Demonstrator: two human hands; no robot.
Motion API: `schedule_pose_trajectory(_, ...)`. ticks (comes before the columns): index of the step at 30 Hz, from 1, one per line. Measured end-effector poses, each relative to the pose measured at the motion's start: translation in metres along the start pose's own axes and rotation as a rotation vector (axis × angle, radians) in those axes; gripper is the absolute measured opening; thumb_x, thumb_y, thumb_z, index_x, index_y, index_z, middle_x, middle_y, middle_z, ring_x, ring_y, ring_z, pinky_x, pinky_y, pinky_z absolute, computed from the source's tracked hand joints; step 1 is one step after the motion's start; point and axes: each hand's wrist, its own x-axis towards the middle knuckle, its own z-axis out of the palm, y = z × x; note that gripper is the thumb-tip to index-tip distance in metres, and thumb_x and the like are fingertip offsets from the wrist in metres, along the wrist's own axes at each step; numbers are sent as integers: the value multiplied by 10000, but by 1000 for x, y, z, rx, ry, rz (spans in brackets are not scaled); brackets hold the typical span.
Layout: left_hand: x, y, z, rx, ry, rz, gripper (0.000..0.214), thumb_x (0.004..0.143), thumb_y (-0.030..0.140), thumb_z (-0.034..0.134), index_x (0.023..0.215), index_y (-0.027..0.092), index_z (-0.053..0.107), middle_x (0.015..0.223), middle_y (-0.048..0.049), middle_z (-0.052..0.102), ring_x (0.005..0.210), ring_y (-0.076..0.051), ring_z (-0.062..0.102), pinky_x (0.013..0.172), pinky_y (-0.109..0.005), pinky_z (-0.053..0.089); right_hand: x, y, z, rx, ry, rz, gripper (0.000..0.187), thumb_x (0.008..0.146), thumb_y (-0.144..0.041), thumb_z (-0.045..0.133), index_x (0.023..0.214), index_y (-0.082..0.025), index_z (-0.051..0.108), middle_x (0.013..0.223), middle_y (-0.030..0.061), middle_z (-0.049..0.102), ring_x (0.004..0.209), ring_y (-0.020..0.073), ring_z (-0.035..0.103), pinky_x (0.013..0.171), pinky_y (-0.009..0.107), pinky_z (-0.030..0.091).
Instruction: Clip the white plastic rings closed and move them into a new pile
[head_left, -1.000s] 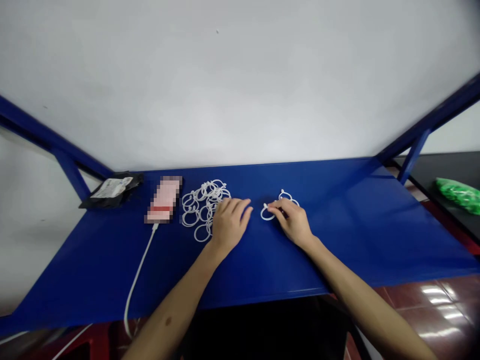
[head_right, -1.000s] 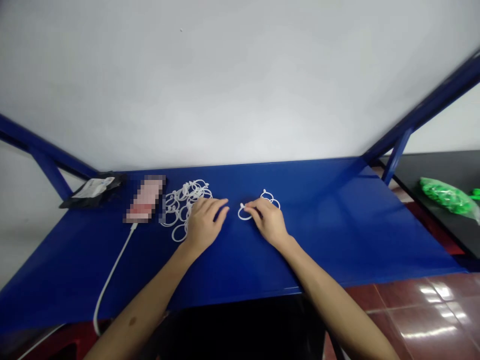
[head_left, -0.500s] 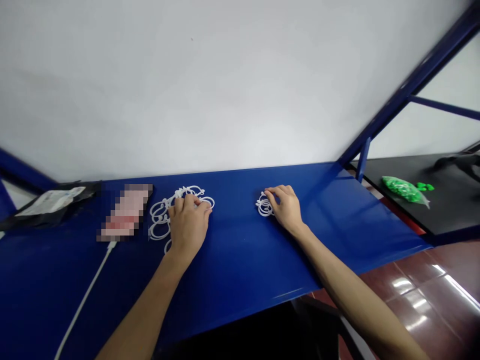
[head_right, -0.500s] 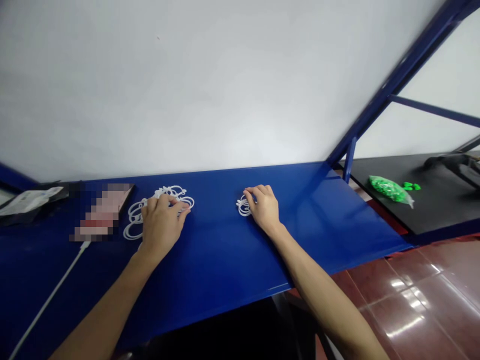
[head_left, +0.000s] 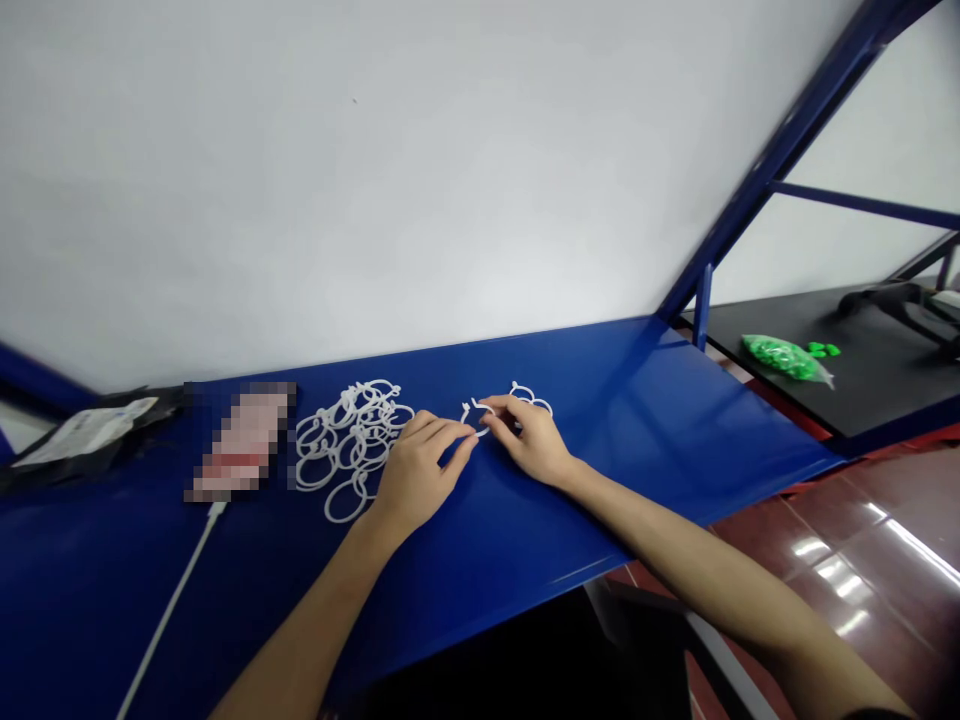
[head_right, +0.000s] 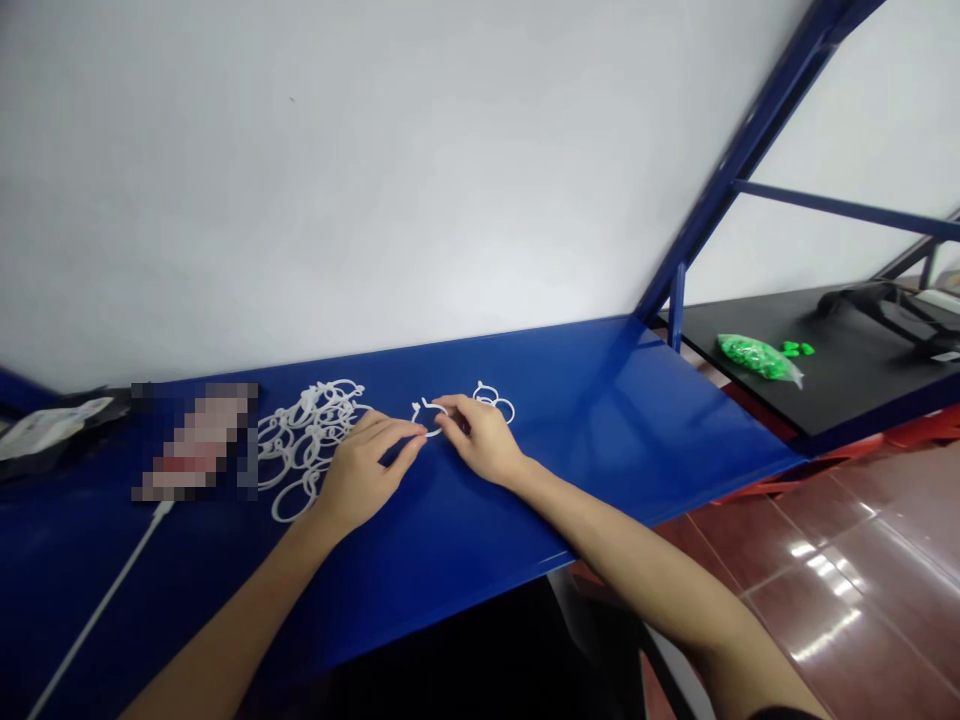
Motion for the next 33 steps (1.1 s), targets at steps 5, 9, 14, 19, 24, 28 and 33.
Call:
schedule_pose_trajectory(5,-1,7,7,-190,95,-279,64,950,271,588,942,208,598,868,-23,738,791,-173,684,734,-311,530,-1,-3,-1,69,-5,2,187,992,-325,538,1116,-210,617,816,17,729,729,149,688,694,276,531)
schedule_pose_trajectory(9,-1,5,13,-418,75,-523,102,946,310,600,968,211,592,910,-39,766,821,-181,730,746,-307,537,-2,-4,-2,85,-42,-17,182,986,-359,564,991,-209,667,804,24,735,713,154,692,684,280,538)
schedule_pose_trajectory(14,-5,3,19,-625,133,-651,108,899,308,660,905,202,645,898,-55,778,870,-211,748,800,-333,559,-2,-5,-1,61,-65,-58,168,982,-336,576,976,-217,694,909,51,758,762,168,705,700,296,548)
schedule_pose_trajectory(19,-6,11,16,-619,142,-644,101,902,268,658,826,204,639,821,-22,767,797,-191,739,746,-311,553,-4,-9,-4,30,-72,-63,164,990,-311,563,960,-225,699,904,55,754,757,169,695,706,298,549)
schedule_pose_trajectory(24,-3,20,11,-514,142,-471,46,888,190,680,882,233,697,855,-1,751,766,-158,698,706,-277,547,-7,-7,-6,38,-123,-45,167,991,-305,557,927,-228,690,824,35,732,693,154,673,663,278,537)
schedule_pose_trajectory(28,0,20,10,-474,129,-407,119,914,171,642,854,240,718,834,-7,740,775,-164,677,689,-281,553,-6,-6,-5,26,-125,-33,197,993,-327,548,883,-230,679,804,40,724,685,160,667,646,283,539)
schedule_pose_trajectory(33,2,15,9,-467,105,-376,142,915,151,643,859,251,726,838,0,745,792,-171,651,715,-304,544,-5,-4,-8,1,-121,-69,169,991,-304,549,892,-237,669,804,43,719,691,170,663,647,295,539)
